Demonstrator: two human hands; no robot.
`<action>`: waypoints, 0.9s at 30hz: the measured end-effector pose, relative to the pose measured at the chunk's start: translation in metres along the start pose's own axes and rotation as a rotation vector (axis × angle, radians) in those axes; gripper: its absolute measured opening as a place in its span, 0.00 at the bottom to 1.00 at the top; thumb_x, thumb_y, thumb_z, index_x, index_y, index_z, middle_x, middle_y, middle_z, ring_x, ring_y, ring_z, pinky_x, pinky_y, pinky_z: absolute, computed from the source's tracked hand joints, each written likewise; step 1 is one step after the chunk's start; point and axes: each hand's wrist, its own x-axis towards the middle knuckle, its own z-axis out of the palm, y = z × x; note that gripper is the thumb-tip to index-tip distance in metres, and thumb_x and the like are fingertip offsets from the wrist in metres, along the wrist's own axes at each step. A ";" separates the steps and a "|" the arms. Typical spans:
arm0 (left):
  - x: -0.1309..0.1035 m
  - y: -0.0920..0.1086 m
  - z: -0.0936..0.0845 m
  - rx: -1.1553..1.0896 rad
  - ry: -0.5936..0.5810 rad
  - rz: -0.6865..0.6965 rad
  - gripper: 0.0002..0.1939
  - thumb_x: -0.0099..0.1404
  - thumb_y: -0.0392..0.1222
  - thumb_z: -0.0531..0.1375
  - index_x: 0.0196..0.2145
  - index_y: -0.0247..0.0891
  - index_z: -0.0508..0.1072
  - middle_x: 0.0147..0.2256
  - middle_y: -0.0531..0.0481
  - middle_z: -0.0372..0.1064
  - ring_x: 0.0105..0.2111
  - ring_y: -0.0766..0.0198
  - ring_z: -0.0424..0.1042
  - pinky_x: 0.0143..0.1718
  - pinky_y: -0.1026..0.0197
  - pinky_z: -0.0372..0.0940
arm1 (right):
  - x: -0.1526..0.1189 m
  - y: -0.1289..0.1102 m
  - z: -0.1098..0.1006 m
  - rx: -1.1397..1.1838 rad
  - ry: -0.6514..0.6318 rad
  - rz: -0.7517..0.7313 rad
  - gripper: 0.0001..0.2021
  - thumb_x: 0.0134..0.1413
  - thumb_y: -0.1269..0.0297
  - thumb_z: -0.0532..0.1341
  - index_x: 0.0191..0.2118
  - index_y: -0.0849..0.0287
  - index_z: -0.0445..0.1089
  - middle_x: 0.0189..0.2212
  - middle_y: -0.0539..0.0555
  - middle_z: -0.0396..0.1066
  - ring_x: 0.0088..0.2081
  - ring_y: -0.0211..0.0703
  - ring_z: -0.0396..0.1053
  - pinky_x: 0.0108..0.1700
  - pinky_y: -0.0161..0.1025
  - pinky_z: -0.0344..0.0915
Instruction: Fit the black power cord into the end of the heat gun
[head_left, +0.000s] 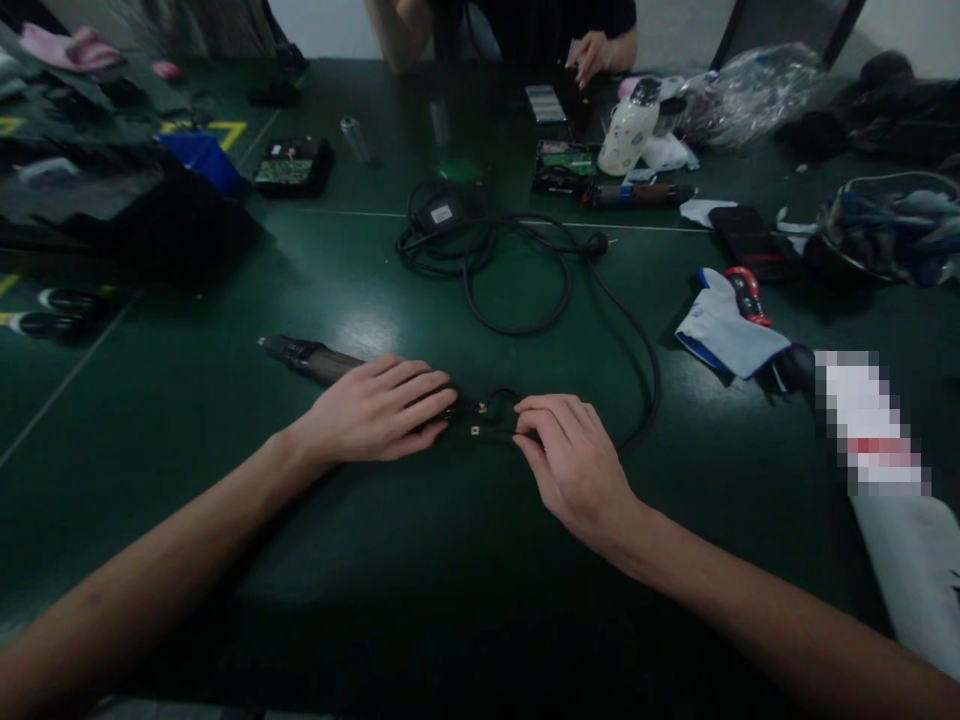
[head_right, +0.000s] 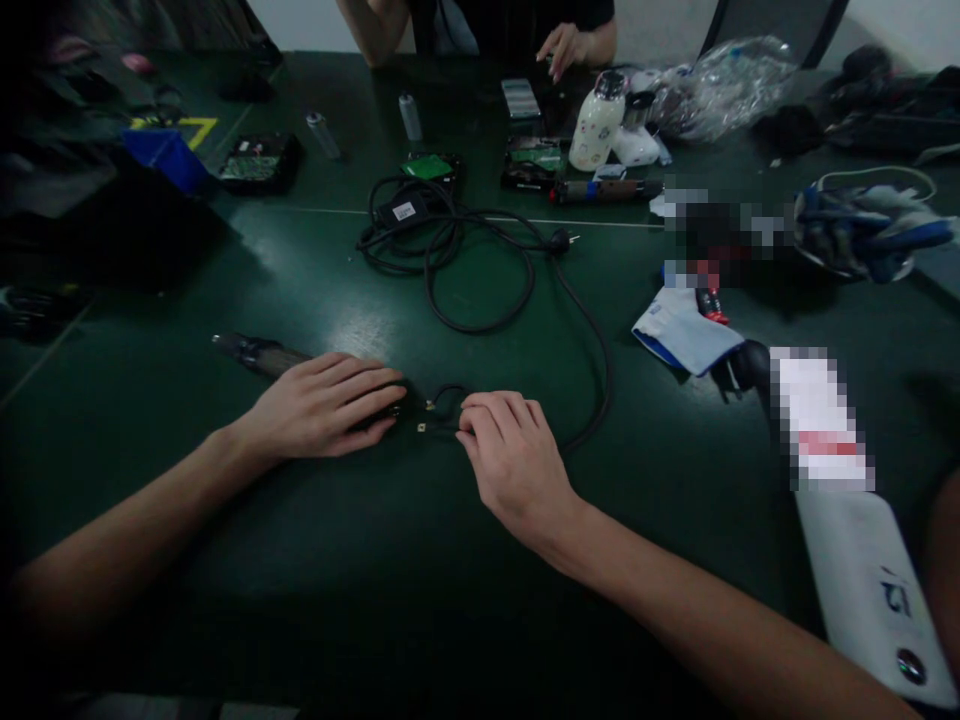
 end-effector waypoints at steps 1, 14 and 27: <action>0.000 -0.005 0.000 -0.012 -0.017 -0.013 0.21 0.71 0.49 0.60 0.58 0.40 0.70 0.54 0.44 0.73 0.52 0.53 0.73 0.49 0.52 0.69 | -0.001 0.000 0.000 -0.005 0.026 0.024 0.03 0.69 0.69 0.57 0.45 0.60 0.68 0.49 0.59 0.72 0.50 0.52 0.68 0.49 0.48 0.64; 0.004 0.006 -0.001 -0.004 -0.022 -0.054 0.17 0.75 0.46 0.58 0.57 0.38 0.70 0.52 0.44 0.72 0.48 0.55 0.73 0.45 0.55 0.69 | -0.006 -0.001 0.002 0.090 -0.089 -0.015 0.09 0.74 0.66 0.52 0.53 0.59 0.65 0.43 0.54 0.76 0.39 0.40 0.75 0.40 0.38 0.66; 0.025 0.046 -0.001 -0.068 -0.016 -0.102 0.15 0.75 0.44 0.57 0.56 0.36 0.69 0.53 0.43 0.70 0.51 0.53 0.72 0.49 0.52 0.69 | -0.007 0.000 0.003 -0.100 -0.119 0.057 0.13 0.72 0.52 0.57 0.43 0.57 0.68 0.34 0.50 0.75 0.29 0.38 0.71 0.30 0.38 0.56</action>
